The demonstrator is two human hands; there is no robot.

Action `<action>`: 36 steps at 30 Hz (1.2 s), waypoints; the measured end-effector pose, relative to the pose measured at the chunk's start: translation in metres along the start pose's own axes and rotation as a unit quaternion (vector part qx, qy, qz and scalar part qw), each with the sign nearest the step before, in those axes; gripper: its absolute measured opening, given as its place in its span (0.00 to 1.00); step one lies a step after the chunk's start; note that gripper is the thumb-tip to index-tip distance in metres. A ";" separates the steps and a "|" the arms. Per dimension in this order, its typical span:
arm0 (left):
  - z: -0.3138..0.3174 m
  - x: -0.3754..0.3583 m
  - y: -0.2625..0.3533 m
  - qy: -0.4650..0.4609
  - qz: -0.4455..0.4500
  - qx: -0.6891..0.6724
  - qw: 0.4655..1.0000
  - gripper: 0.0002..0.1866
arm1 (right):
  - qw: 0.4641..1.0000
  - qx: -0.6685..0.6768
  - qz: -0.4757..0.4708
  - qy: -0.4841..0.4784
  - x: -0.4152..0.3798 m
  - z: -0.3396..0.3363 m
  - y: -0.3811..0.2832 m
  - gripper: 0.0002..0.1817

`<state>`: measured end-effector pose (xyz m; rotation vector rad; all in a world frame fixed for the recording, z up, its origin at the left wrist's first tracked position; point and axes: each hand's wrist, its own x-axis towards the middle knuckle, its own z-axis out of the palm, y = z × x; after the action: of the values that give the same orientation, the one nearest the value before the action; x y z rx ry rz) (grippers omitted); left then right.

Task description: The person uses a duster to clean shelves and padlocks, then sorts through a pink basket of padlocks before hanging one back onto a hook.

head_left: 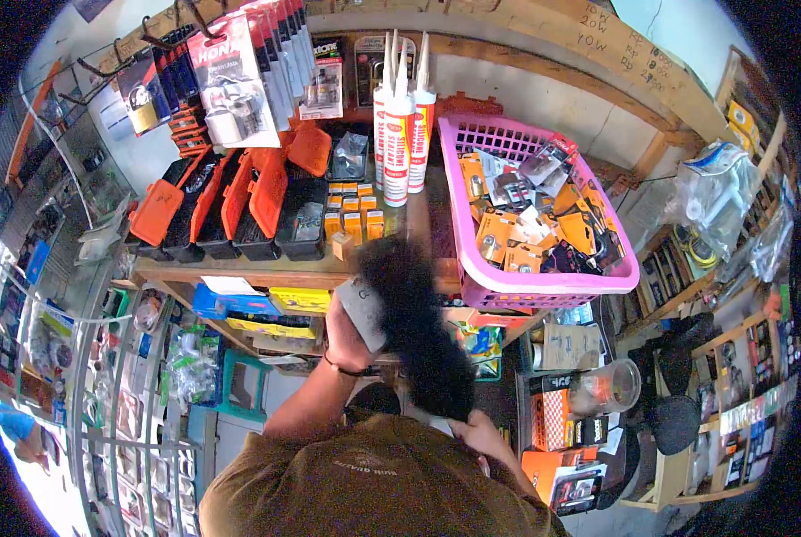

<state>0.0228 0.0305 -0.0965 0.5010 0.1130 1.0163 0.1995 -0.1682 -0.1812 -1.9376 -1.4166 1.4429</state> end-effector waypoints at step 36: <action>-0.061 -0.071 0.083 0.119 0.039 -0.020 0.992 0.21 | 0.864 0.494 -0.018 0.095 0.146 -0.050 -0.182 0.10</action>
<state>-0.0994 0.0274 -0.1228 0.3490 0.2866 1.1498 0.1489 0.0513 -0.1023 -1.2949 -0.4178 1.4674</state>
